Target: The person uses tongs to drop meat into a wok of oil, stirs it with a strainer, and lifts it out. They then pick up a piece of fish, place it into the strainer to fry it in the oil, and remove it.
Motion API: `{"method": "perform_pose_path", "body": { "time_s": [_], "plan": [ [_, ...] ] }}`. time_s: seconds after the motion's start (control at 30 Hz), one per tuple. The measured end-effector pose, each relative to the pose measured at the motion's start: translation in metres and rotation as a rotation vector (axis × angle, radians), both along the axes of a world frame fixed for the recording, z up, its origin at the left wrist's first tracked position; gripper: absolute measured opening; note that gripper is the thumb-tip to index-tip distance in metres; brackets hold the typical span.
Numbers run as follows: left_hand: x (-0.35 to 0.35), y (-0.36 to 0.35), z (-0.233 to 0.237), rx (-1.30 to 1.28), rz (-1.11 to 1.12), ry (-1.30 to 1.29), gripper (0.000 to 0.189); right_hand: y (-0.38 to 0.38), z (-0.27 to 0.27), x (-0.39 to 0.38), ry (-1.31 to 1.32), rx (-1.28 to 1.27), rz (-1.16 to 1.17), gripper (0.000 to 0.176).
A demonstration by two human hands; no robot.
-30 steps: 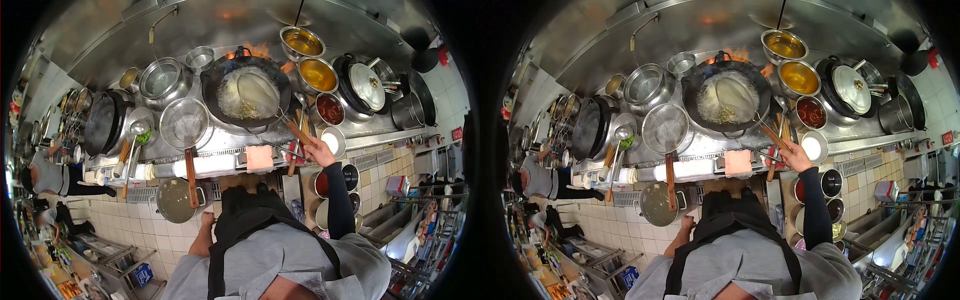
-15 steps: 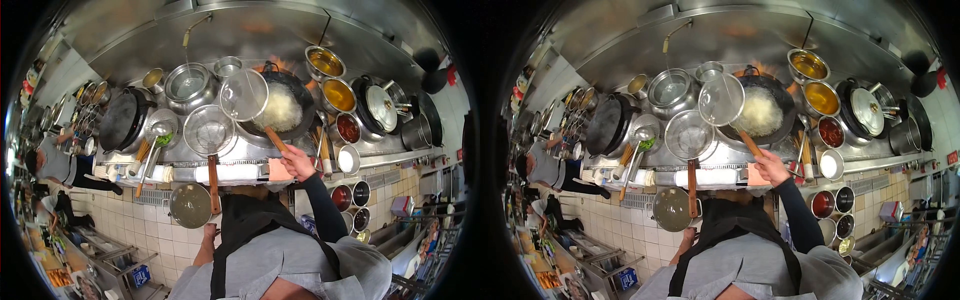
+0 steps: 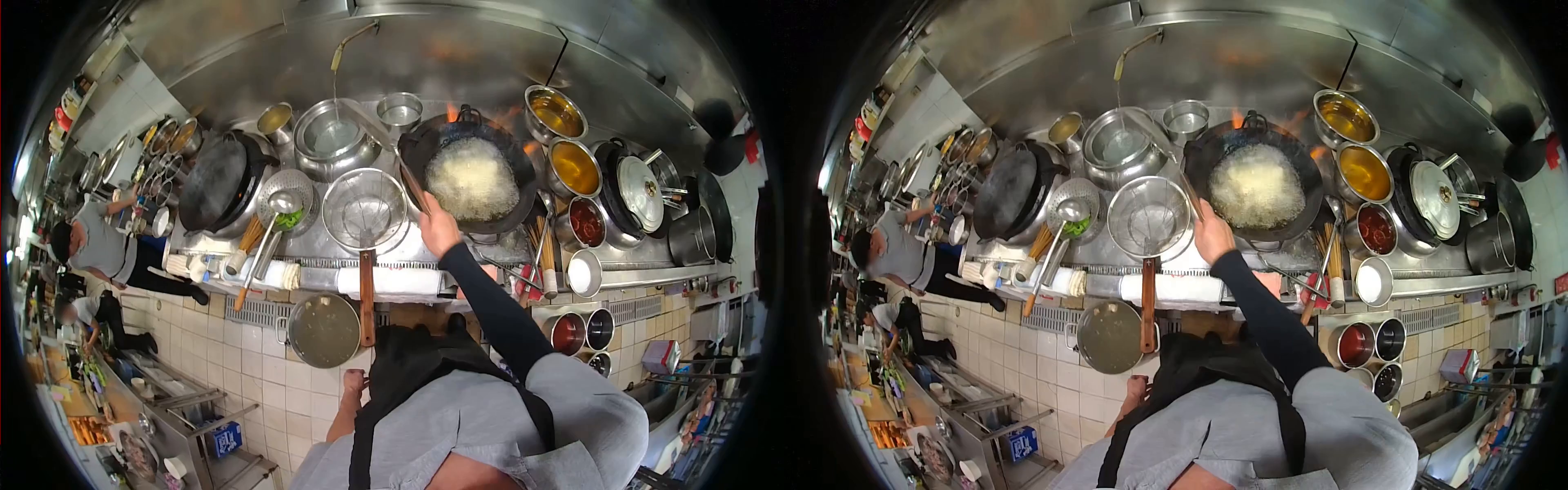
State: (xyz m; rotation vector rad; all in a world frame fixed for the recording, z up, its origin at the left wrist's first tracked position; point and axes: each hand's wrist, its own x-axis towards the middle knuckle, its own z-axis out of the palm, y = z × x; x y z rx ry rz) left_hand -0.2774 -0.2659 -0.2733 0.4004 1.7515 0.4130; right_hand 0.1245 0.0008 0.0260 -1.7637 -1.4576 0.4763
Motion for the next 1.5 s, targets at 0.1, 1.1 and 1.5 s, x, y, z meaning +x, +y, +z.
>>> {"method": "perform_pose_path", "body": {
  "time_s": [0.1,1.1,1.5],
  "plan": [
    [-0.004,-0.027,-0.005,0.039,-0.397,0.199,0.018,-0.068,-0.003,0.006,0.186,-0.001,0.004,0.055],
    [0.081,0.239,0.268,1.155,-0.550,0.534,0.053,-0.193,-0.004,0.037,0.643,-0.187,-0.072,0.051],
    [0.090,0.258,0.279,1.004,-0.653,0.786,0.066,-0.198,-0.024,0.043,0.621,-0.125,-0.125,0.052]
  ]
}}
